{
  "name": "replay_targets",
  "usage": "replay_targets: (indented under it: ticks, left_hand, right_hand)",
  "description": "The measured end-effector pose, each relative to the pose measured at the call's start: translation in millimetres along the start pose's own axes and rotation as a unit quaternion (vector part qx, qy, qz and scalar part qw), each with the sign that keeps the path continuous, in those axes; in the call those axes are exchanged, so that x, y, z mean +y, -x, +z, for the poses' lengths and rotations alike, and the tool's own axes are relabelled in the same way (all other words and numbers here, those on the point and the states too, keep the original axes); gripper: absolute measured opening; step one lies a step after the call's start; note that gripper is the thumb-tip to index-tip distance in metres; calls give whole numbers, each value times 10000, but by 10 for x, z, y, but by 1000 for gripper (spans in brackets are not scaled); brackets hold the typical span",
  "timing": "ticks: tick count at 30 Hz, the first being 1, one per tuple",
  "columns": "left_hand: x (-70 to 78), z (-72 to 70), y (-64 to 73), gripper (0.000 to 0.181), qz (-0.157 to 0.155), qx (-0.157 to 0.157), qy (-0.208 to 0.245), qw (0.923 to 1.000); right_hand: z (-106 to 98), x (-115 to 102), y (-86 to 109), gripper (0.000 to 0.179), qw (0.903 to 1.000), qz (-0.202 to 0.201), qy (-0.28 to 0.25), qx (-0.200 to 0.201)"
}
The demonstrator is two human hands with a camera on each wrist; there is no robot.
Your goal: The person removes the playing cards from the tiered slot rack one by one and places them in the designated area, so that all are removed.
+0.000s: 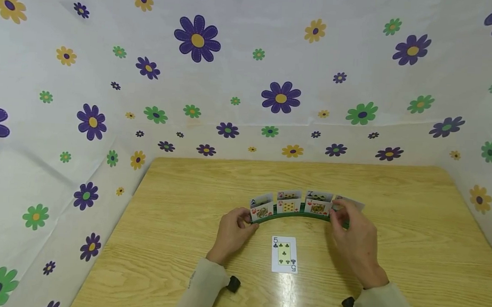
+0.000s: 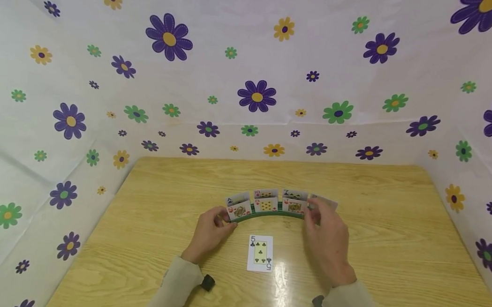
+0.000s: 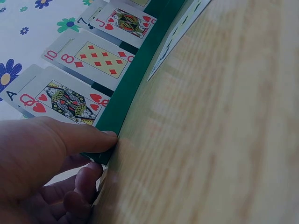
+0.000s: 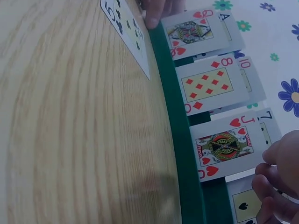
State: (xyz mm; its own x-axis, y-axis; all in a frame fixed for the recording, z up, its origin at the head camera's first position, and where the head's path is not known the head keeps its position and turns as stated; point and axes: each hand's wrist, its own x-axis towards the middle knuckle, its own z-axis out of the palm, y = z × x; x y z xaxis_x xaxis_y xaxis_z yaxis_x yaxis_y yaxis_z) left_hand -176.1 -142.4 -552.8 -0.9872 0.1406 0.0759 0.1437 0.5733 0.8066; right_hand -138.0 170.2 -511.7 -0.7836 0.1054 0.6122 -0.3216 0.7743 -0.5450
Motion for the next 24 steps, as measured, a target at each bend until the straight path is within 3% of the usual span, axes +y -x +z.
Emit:
replay_targets:
  ticks: [13,24]
  left_hand:
    - [-2,-3,3,26,1,-5,-38,10000]
    - [-9,4,-3,27,-34,-8,-75,10000]
  right_hand:
    - [90,75,-8,13,9999,106,9,82]
    - [6,41,7,20,9922,-11,-1241,99]
